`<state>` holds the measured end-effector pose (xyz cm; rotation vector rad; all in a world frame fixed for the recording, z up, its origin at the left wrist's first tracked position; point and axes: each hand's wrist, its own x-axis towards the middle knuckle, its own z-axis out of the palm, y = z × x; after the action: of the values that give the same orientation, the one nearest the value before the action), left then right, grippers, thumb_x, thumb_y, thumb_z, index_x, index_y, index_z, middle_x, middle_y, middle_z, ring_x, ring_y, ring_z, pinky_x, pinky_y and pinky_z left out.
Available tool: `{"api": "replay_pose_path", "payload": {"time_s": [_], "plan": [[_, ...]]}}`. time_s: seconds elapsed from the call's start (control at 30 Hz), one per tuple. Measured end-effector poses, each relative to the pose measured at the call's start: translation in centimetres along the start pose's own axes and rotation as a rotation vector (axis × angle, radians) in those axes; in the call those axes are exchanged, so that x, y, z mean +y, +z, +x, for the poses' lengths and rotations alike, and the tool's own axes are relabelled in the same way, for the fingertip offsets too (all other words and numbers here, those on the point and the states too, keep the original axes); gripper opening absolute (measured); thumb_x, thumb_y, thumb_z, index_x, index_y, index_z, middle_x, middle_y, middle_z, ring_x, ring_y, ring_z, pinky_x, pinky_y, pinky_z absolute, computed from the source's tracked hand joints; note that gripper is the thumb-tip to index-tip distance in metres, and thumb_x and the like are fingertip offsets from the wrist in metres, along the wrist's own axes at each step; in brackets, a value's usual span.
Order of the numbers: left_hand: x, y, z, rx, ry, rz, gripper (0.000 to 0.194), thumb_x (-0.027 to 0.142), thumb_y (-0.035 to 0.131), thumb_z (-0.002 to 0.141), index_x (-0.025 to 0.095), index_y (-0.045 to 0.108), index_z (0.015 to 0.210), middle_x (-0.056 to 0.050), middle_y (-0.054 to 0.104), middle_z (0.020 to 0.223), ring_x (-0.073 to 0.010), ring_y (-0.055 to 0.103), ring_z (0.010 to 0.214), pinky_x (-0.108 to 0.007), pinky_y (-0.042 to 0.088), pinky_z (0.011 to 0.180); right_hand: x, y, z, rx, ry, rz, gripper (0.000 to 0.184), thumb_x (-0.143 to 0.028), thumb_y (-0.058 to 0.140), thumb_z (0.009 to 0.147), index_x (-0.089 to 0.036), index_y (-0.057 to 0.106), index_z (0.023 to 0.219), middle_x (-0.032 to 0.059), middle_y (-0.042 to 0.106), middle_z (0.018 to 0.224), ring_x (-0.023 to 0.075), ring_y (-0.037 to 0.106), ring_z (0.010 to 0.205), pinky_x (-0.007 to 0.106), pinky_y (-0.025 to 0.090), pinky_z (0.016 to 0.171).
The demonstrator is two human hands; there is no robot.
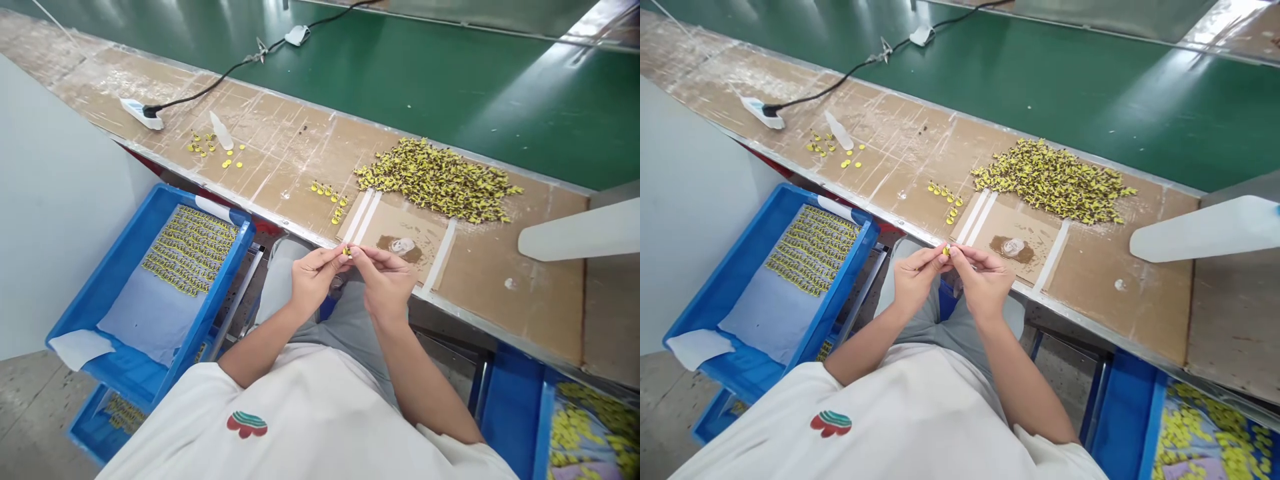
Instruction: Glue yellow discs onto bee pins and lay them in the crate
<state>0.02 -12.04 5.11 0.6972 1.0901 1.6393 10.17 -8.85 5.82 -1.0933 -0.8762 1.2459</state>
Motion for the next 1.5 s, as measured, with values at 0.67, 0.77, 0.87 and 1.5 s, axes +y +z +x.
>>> {"api": "replay_pose_path", "payload": {"time_s": [0.67, 0.77, 0.87, 1.5], "plan": [[1.3, -4.6, 3.6, 0.183, -0.227, -0.322, 0.04, 0.025, 0.088, 0.07, 0.019, 0.078, 0.109, -0.008, 0.079, 0.107, -0.0199, 0.077, 0.096, -0.031, 0.058, 0.092, 1.4, 5.6, 3.6, -0.255, -0.01, -0.182, 0.03, -0.045, 0.086, 0.072, -0.022, 0.079, 0.091, 0.0054, 0.079, 0.091, 0.0209, 0.074, 0.081, 0.037, 0.06, 0.081], [1.9, -5.5, 4.3, 0.224, -0.284, -0.411, 0.028, 0.028, 0.076, 0.085, 0.014, 0.076, 0.108, -0.013, 0.076, 0.118, -0.0209, 0.075, 0.105, -0.031, 0.055, 0.097, 1.2, 6.2, 6.5, -0.261, -0.197, -0.429, 0.024, -0.044, 0.082, 0.076, -0.024, 0.08, 0.089, 0.0043, 0.079, 0.091, 0.0225, 0.074, 0.087, 0.038, 0.057, 0.086], [2.3, -6.8, 4.8, 0.291, -0.349, -0.492, 0.033, 0.035, 0.056, 0.098, 0.009, 0.076, 0.103, -0.017, 0.076, 0.114, -0.0214, 0.074, 0.107, -0.031, 0.056, 0.097, 2.0, 6.7, 10.2, -0.289, -0.366, -0.854, 0.018, -0.04, 0.077, 0.079, -0.026, 0.082, 0.088, 0.0039, 0.078, 0.088, 0.0242, 0.071, 0.086, 0.04, 0.054, 0.087], [2.1, -8.4, 4.6, 0.208, -0.412, -0.615, 0.041, 0.038, 0.05, 0.094, 0.007, 0.076, 0.1, -0.017, 0.077, 0.11, -0.0222, 0.072, 0.11, -0.031, 0.055, 0.099, 3.4, 7.2, 12.0, -0.408, -0.652, -1.408, 0.03, -0.038, 0.06, 0.09, -0.016, 0.076, 0.104, 0.0163, 0.076, 0.094, 0.0338, 0.067, 0.094, 0.044, 0.048, 0.083]]}}
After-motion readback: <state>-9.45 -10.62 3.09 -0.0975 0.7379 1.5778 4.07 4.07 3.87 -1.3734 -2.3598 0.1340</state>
